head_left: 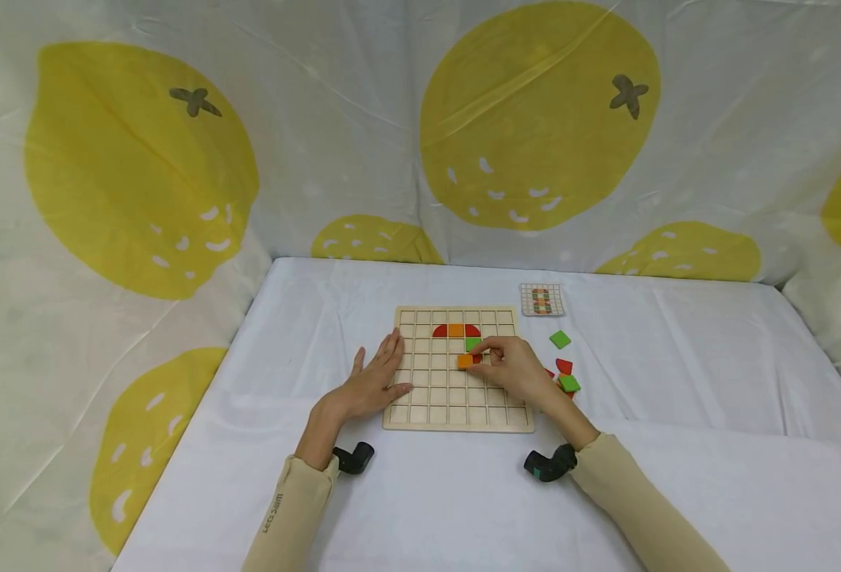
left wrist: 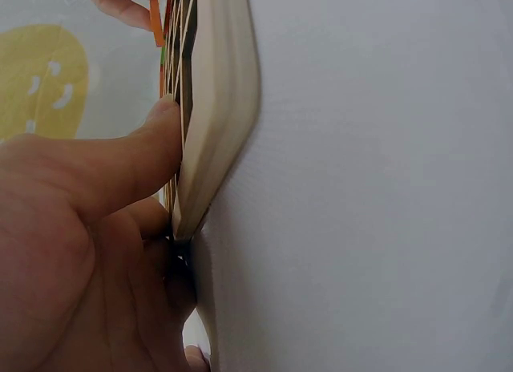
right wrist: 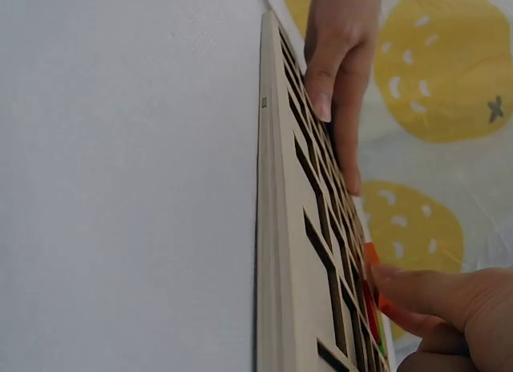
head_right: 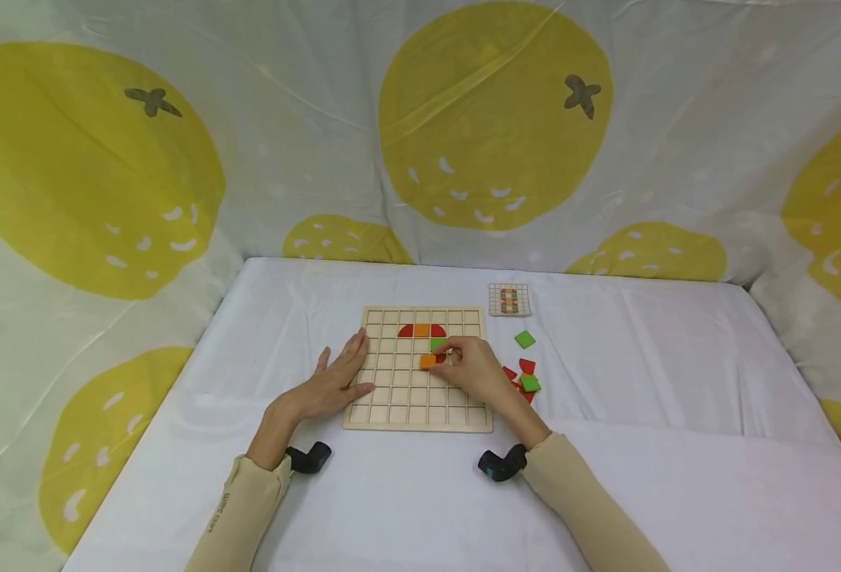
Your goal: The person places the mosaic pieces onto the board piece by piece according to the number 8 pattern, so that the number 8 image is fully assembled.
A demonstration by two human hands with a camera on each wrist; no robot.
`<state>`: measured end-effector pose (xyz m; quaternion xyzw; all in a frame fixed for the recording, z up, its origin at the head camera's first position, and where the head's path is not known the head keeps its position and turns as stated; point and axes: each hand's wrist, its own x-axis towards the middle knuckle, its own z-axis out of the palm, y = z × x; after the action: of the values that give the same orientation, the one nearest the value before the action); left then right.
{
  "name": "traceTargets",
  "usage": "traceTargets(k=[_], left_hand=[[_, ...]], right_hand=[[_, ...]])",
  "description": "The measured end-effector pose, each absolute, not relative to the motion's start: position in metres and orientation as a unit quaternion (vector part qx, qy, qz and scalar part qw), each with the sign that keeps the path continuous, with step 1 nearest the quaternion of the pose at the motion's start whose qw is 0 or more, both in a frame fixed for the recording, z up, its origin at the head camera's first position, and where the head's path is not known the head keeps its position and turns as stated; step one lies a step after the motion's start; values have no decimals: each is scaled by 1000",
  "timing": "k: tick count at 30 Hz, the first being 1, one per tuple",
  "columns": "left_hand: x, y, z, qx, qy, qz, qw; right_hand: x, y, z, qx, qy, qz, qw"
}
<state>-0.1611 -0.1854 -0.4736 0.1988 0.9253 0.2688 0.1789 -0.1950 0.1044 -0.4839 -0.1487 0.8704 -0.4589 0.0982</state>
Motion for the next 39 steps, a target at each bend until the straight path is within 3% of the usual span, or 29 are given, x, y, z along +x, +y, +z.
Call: traceTargets(k=[32, 39], left_hand=[[-163, -186, -474, 197, 922, 277, 183], [-161, -184, -466, 194, 929, 252, 188]], right_hand=[[-196, 89, -488, -162, 882, -438, 58], [-193, 94, -482, -167, 881, -435, 84]])
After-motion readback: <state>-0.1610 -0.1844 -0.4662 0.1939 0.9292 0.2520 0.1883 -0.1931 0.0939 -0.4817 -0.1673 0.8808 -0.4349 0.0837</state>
